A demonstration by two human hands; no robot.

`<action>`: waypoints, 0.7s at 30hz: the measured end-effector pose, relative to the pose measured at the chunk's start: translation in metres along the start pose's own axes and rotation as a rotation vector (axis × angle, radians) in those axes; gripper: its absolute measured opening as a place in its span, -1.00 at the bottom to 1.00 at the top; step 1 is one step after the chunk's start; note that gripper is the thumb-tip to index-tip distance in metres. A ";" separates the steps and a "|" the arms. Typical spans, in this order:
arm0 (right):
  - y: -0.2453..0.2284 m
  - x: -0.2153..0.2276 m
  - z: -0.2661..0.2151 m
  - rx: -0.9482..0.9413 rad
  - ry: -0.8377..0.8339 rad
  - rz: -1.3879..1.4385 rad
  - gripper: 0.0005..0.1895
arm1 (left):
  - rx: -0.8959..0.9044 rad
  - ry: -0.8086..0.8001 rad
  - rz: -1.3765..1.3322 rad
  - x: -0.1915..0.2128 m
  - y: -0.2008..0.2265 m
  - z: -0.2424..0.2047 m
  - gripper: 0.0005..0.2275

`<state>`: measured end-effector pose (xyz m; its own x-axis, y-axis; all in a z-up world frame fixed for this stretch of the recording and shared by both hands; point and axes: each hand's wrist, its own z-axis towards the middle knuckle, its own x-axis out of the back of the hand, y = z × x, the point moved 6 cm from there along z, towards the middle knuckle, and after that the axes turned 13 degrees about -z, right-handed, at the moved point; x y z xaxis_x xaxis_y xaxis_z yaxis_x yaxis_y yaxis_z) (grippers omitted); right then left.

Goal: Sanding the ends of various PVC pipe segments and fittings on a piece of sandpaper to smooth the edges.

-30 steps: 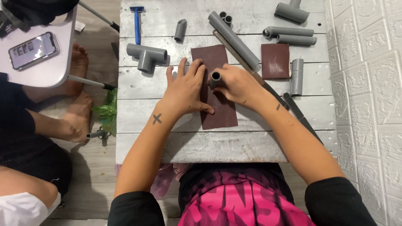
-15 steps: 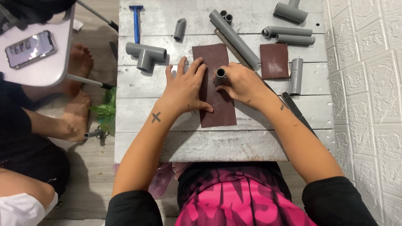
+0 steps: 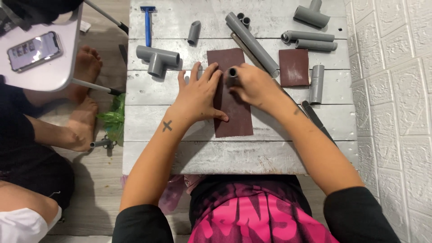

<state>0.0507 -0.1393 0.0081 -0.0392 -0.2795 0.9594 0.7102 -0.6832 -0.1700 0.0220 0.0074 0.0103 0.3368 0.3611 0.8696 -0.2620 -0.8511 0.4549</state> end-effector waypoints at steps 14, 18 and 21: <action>-0.004 -0.012 -0.008 -0.062 0.056 -0.009 -0.55 | -0.017 0.012 0.016 0.002 -0.002 -0.001 0.10; 0.000 -0.013 0.000 -0.022 0.066 0.015 -0.59 | -0.004 0.010 0.034 0.001 0.000 0.001 0.12; 0.008 0.000 -0.007 -0.017 0.085 0.060 -0.56 | -0.003 0.009 0.039 0.005 0.001 -0.002 0.11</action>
<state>0.0519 -0.1495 0.0053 -0.0572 -0.3757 0.9250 0.7010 -0.6748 -0.2307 0.0214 0.0090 0.0161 0.3184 0.3312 0.8882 -0.2774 -0.8634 0.4214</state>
